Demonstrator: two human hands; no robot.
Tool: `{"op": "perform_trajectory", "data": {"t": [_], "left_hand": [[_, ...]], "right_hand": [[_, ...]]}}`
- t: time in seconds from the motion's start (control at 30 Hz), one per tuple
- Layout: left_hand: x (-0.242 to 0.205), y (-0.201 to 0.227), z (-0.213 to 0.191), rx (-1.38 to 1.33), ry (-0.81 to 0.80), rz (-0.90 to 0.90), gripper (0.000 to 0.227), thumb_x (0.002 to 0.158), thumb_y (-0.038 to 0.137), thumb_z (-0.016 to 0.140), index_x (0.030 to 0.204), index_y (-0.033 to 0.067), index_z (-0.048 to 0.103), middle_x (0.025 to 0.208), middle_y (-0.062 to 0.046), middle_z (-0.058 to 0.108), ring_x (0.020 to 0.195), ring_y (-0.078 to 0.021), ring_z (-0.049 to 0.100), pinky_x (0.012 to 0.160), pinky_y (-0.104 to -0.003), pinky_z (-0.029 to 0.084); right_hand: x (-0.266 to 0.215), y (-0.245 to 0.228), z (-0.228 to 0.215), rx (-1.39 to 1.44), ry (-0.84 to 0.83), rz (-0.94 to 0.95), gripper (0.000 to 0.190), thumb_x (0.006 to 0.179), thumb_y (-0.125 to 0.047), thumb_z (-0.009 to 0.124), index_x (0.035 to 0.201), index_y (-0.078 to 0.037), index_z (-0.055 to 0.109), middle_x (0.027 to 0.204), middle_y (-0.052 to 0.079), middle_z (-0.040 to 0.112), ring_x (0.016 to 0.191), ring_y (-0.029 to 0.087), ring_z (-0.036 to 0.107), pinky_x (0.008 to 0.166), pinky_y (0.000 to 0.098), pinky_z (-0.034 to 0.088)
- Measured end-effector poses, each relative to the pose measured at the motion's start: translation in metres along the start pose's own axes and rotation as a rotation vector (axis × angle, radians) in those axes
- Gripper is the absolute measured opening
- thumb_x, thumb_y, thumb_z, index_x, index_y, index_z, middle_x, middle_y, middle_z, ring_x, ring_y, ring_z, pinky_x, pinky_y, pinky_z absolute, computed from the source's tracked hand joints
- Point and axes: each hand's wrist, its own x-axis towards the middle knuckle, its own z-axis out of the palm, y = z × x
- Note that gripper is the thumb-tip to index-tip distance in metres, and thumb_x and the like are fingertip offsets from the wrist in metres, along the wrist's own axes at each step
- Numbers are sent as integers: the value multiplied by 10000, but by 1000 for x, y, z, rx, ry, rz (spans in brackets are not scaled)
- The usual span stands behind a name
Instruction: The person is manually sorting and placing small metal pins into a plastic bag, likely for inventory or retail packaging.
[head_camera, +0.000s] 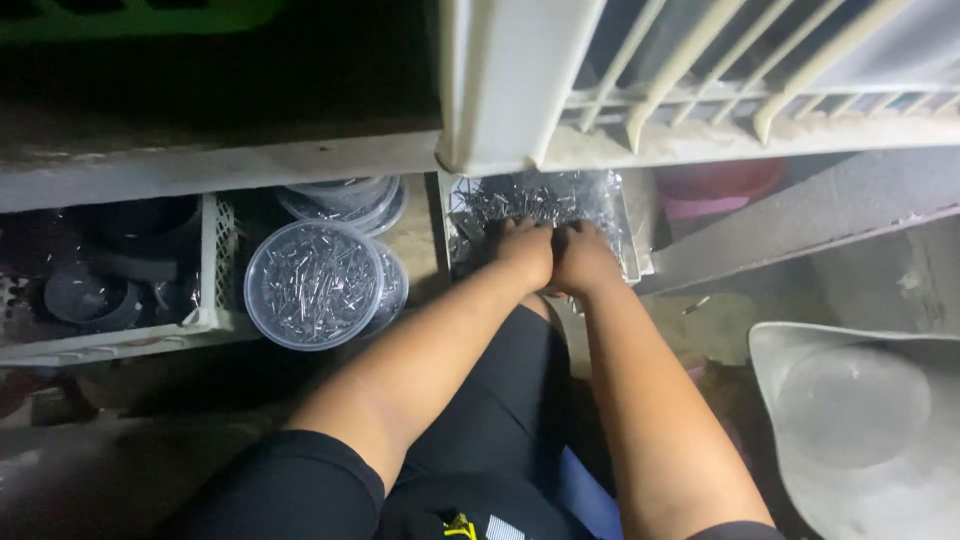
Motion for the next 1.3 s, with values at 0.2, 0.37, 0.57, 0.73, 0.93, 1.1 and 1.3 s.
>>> {"op": "perform_trajectory", "data": {"t": [0.2,0.37,0.57,0.73,0.93,1.1,1.3], "left_hand": [[1,-24,5,63,-85,17,643,784,21,769,1403,66,601,1437,-233,491,1426,-462,371,1223,-483,271],[8,-26,11,123,-92,19,692,779,137,812,1434,116,589,1433,-191,502,1405,-438,397,1200,-466,327],[30,-38,36,95,-52,0,604,790,135,798,1369,105,630,1355,-186,567,1330,-428,476,1133,-481,393],[46,-45,49,53,-6,-9,478,823,115,759,1293,93,673,1257,-177,632,1241,-402,569,1057,-493,468],[67,-59,64,1,46,-32,326,867,88,707,1191,77,730,1127,-166,720,1122,-368,694,956,-508,567],[62,-53,54,39,89,-8,324,845,92,768,1166,93,728,1137,-153,712,1129,-353,688,960,-514,571],[75,-60,67,29,44,-14,339,822,90,781,1158,102,737,1111,-148,722,1134,-349,690,945,-512,576]], "right_hand": [[-9,3,0,8,-34,-30,782,694,-422,892,1372,-99,672,1370,246,528,1307,497,546,1060,558,515],[-6,2,1,-3,-30,-21,706,709,-347,895,1347,-119,697,1331,235,548,1254,493,596,1036,540,541],[-19,-9,-12,-49,14,-58,549,801,-214,735,1332,-80,694,1271,239,629,1193,474,650,990,516,567],[-21,-1,-11,-74,33,-92,543,791,-235,767,1309,-85,704,1261,239,640,1180,472,651,969,536,572],[-35,-13,-33,-63,-14,-63,601,812,-150,780,1379,-5,643,1360,307,580,1255,508,593,1073,556,507],[-10,2,-1,-101,57,-67,414,942,-119,580,1334,-21,673,1249,261,635,1180,452,658,1009,509,551],[17,23,32,-201,133,-92,324,947,-87,530,1227,15,656,1101,239,633,1010,439,714,859,500,613]]}}
